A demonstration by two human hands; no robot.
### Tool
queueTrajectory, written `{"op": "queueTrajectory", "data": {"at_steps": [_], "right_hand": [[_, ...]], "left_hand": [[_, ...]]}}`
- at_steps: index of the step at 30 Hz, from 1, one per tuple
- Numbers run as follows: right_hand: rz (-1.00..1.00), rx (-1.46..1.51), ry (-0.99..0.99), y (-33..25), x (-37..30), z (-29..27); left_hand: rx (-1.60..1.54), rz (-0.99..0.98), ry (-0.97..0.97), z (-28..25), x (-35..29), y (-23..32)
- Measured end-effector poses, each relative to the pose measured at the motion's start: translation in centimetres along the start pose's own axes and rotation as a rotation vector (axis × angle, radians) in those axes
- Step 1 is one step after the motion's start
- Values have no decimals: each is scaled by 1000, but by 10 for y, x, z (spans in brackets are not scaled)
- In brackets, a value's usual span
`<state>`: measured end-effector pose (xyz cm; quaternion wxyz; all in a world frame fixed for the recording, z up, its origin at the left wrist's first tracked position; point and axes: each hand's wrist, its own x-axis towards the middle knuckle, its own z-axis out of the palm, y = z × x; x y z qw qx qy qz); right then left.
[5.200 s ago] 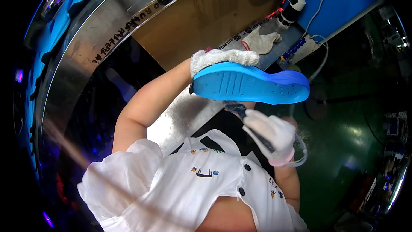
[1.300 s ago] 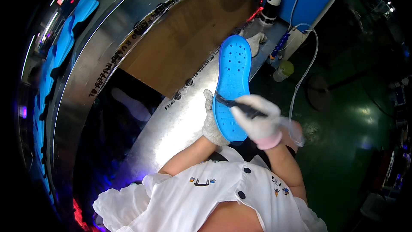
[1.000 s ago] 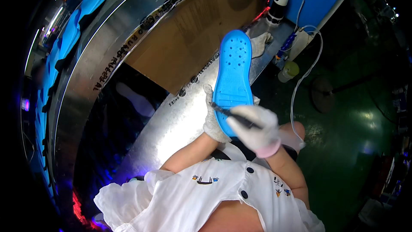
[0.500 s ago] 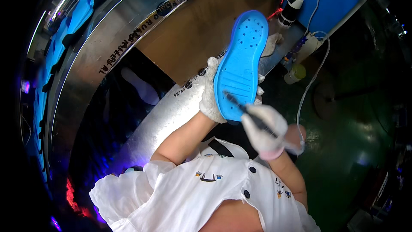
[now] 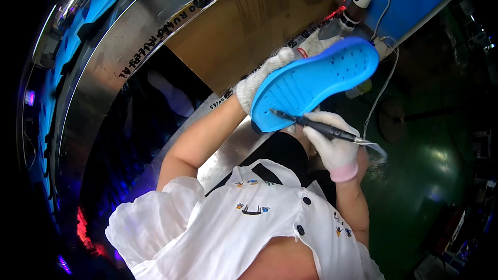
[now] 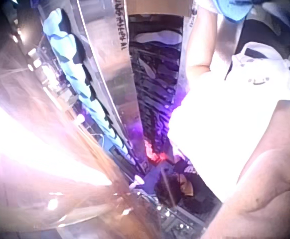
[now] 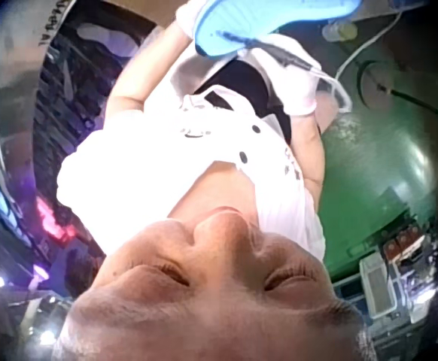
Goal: The person applies glue to blue shoe soles using a brush and then places the soles onto a moving conveyor belt.
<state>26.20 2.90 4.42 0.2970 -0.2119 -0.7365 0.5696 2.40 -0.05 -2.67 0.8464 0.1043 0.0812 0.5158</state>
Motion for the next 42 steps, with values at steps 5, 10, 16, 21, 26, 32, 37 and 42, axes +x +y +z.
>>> {"op": "queueTrajectory", "data": {"at_steps": [5, 10, 16, 21, 26, 32, 37, 42], "right_hand": [[-565, -707, -374, -6, -14, 5], [-462, -337, -180, 11, 6, -8], [-563, -501, -302, -16, -4, -8], [-608, -662, -302, -15, -5, -14], [-623, -499, -157, -16, 3, -19], [-710, -698, -293, -26, -5, -19], [-654, -656, -249, -31, 5, -28], [-685, -648, -58, -27, 3, -31]], "left_hand": [[619, 201, 177, -40, -3, 11], [819, 275, 94, 1, 0, 12], [624, -191, 485, 62, 4, 17], [745, 10, 422, 64, -1, 22], [742, 9, 387, 60, -9, 28], [832, 22, 617, 86, -10, 33], [991, 405, -115, 43, -15, 44], [754, 189, -202, 47, -34, 50]]}}
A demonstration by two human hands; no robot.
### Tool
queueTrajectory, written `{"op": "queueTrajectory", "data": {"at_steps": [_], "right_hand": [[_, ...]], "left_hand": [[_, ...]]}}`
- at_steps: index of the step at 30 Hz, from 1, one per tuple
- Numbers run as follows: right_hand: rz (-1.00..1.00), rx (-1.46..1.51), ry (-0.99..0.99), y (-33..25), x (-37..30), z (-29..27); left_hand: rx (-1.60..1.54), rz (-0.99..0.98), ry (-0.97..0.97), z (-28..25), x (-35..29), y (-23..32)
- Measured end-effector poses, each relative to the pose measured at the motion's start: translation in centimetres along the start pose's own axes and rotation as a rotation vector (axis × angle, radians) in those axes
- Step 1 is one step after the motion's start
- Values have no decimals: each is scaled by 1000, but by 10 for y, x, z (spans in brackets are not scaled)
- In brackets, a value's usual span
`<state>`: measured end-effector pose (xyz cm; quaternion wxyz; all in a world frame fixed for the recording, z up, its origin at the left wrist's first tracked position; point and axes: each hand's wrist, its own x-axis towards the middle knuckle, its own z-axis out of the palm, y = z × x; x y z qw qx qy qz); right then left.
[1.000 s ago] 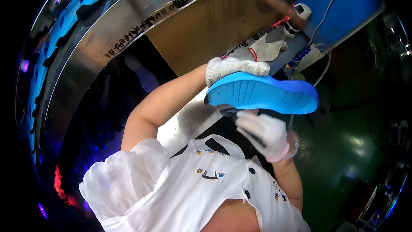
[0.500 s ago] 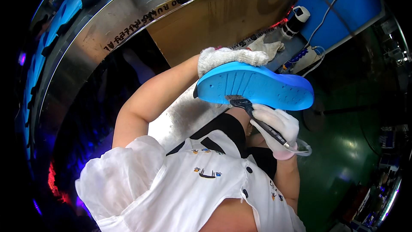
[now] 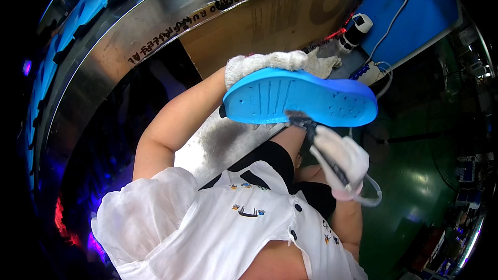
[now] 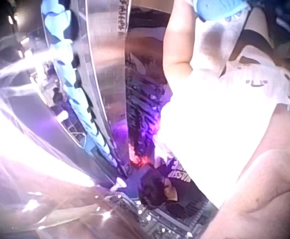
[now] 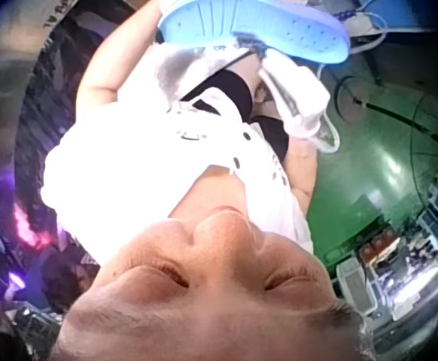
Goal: The person applies glue to blue shoe soles using a brush and then places the soles onto a moving conveyor belt.
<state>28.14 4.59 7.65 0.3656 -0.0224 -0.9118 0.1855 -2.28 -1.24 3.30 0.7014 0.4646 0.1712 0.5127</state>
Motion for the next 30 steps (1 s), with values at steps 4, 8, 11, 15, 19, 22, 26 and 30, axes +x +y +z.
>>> {"op": "queueTrajectory", "data": {"at_steps": [4, 8, 11, 15, 19, 22, 26, 30], "right_hand": [[-76, 264, -253, 0, -3, 0], [52, 387, -110, -10, -3, -12], [229, 426, 115, -8, -5, -5], [273, 485, 126, -9, -6, 21], [258, 494, 99, -7, -11, 23], [299, 514, 118, 1, -22, 21], [406, 585, 163, 4, -29, 21], [464, 625, 180, -7, -24, 31]], "left_hand": [[-138, -160, 419, 25, -6, 2], [-222, 94, 220, 11, -2, 20], [61, 437, 269, 51, 30, 92], [-206, 852, 590, 76, 59, 144], [296, 133, 917, 93, 56, 110], [713, -74, 958, 123, 41, 129], [2520, 114, 1100, 100, 13, 197], [2303, -1188, 1271, 80, -11, 245]]}}
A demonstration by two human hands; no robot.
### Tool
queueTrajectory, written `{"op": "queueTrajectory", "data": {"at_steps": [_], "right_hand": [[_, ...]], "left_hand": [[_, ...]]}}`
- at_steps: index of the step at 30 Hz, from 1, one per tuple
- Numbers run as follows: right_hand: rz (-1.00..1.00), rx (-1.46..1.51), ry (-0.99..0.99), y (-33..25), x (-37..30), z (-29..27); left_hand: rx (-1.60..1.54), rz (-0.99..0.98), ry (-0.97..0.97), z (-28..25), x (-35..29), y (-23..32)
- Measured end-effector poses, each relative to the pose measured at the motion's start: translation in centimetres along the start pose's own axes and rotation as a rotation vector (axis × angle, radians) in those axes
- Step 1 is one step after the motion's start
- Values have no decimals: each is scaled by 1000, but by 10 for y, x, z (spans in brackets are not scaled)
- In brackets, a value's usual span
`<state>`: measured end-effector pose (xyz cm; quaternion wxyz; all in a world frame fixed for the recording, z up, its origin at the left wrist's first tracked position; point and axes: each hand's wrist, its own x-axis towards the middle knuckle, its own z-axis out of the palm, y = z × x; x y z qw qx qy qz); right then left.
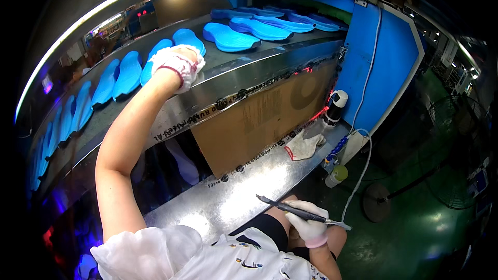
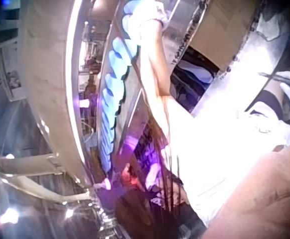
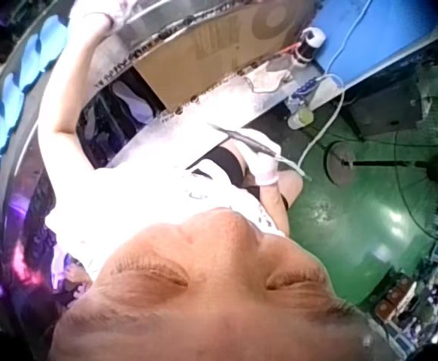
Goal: The person applies glue to blue shoe soles using a brush and then places the soles onto a moving conveyor belt.
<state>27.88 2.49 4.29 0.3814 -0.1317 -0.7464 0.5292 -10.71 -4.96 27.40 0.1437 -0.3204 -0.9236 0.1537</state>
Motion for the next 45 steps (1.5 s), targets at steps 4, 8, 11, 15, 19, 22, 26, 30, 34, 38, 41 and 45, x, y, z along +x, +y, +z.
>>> {"op": "queueTrajectory", "data": {"at_steps": [4, 8, 11, 15, 19, 22, 26, 30, 34, 38, 41, 45], "right_hand": [[-22, -66, -3, 7, -4, -1], [18, 55, -22, -1, -6, 3], [81, 21, 3, -4, -7, -2], [80, 32, 45, 0, -15, -5], [181, 70, 58, 1, -21, -7], [166, 39, 35, 4, -21, -3], [104, 34, 33, 8, -20, 1], [90, 90, 48, 34, -31, 6], [102, -55, 34, 38, -30, 9], [116, 19, 64, 31, -30, 4], [185, 31, 2, 23, -33, 0], [140, 15, 67, 27, -33, 4]], "left_hand": [[-174, 237, 401, -16, -22, 40], [-171, 545, 745, 19, -13, 82], [-71, 332, 244, -3, 22, 122], [-231, 310, 32, -28, 23, 120], [-376, 324, 522, -6, 14, 80], [-88, 99, 336, 7, 9, 20], [111, -30, 133, 13, -1, -11], [-4, 114, 503, 42, 21, -2], [-423, 229, 543, 52, -11, -5], [-348, 122, 450, 58, 20, -3], [-435, 30, 420, 83, 73, -15], [-773, 15, 439, 94, 112, -22]]}}
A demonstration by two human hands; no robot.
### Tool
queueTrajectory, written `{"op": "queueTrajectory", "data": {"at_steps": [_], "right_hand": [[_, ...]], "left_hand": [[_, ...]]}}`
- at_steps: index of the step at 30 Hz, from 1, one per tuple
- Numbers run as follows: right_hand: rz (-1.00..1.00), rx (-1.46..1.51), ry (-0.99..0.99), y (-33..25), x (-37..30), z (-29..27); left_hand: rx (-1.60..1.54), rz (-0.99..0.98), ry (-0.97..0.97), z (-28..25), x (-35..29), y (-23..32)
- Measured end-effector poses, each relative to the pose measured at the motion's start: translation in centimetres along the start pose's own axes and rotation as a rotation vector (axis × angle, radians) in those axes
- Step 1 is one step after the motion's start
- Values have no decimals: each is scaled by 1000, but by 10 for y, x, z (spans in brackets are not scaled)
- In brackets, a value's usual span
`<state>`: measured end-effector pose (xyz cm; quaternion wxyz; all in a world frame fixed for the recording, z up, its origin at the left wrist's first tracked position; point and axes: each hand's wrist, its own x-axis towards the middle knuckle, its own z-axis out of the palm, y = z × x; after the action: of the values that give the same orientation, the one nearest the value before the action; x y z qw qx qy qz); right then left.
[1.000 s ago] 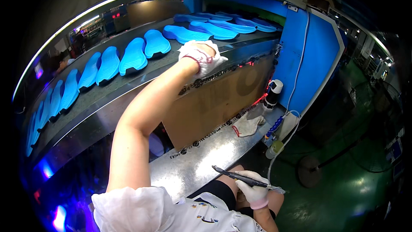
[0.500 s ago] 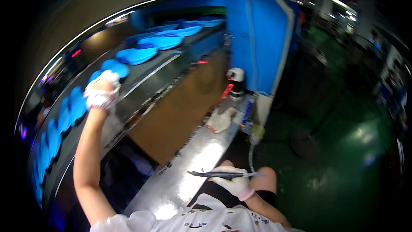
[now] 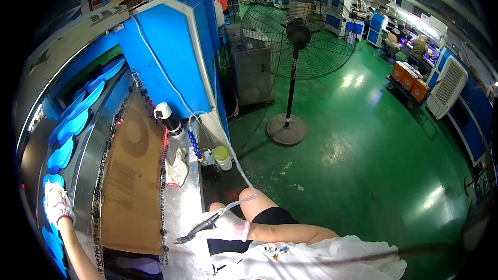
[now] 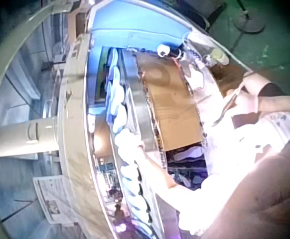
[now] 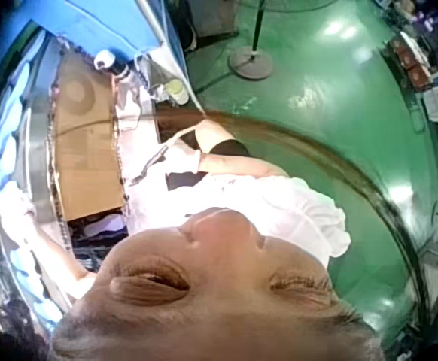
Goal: The person applies glue to blue shoe soles using a brush and then places the soles onto a moving conveyor belt.
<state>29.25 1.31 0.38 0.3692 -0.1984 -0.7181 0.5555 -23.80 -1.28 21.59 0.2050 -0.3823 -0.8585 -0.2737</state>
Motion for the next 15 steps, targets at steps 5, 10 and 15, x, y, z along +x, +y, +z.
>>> {"op": "queueTrajectory", "data": {"at_steps": [5, 10, 15], "right_hand": [[293, 65, 0, 1, 1, -4], [15, 121, 232, 35, 9, 10], [197, 338, 276, 25, 14, 4]], "left_hand": [[108, 384, 100, -17, -43, 24], [-52, 600, 474, -50, -172, 68], [-677, 630, 501, 30, -316, 128]]}}
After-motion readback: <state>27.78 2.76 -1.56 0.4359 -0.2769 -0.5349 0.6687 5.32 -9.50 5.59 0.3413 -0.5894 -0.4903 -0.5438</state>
